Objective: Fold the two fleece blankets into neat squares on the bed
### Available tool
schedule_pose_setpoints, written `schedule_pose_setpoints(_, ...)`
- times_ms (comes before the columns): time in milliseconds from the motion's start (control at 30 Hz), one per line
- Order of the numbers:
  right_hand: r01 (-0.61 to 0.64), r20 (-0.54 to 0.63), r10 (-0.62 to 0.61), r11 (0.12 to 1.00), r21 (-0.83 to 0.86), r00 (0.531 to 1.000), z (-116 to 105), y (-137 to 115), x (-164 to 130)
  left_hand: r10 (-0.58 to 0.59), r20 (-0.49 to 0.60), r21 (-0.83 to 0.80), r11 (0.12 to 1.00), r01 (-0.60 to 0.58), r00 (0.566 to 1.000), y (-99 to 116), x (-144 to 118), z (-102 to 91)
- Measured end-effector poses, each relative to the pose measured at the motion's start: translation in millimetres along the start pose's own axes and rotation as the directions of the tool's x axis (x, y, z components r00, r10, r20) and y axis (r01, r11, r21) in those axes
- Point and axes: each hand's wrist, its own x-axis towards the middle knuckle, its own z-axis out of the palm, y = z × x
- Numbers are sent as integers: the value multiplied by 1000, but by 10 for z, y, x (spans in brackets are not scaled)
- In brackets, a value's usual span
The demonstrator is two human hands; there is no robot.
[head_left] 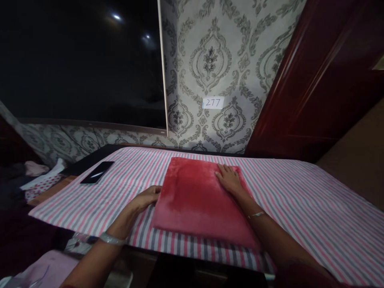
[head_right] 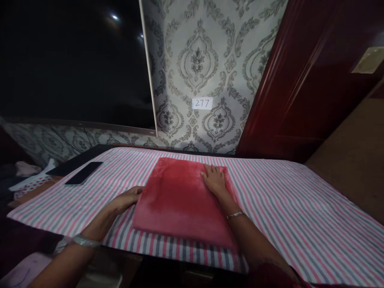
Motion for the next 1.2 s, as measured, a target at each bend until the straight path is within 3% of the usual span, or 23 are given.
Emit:
schedule_pose_setpoints(133, 45, -25, -45, 999, -9, 999, -3, 299, -455, 45, 129, 114, 992, -60, 991, -77, -230, 1)
schedule_pose_setpoints(267, 87, -115, -81, 995, 47, 990, 217, 664, -976, 155, 129, 192, 965, -178, 979, -178, -316, 44)
schedule_pose_setpoints(367, 144, -193, -112, 976, 163, 975, 347, 801, -1160, 196, 114, 240, 946, -219, 974, -241, -357, 16)
schedule_pose_setpoints(600, 93, -217, -1, 906, 414, 976, 351, 781, -1186, 201, 107, 317, 921, -224, 974, -357, -465, -125)
schedule_pose_setpoints(733, -31, -250, 218, 807, 590, 943, 276, 856, -1372, 195, 78, 315, 926, -209, 978, -388, -476, -129)
schedule_pose_setpoints(833, -115, -183, 362, 663, 739, 914, 196, 932, -1569, 225, 24, 288, 932, -222, 974, -442, -453, -140)
schedule_pose_setpoints(933, -126, -113, 383, 546, 828, 917, 126, 1008, -1700, 225, -55, 208, 956, -209, 973, -523, -407, -152)
schedule_pose_setpoints(1067, -118, -57, 326, 492, 863, 944, 61, 1086, -1741, 237, -158, 150, 965, -214, 959, -560, -351, -113)
schedule_pose_setpoints(1200, -159, 28, 287, 442, 883, 957, -7, 1079, -1695, 279, -159, 168, 953, -253, 947, -454, -342, 9)
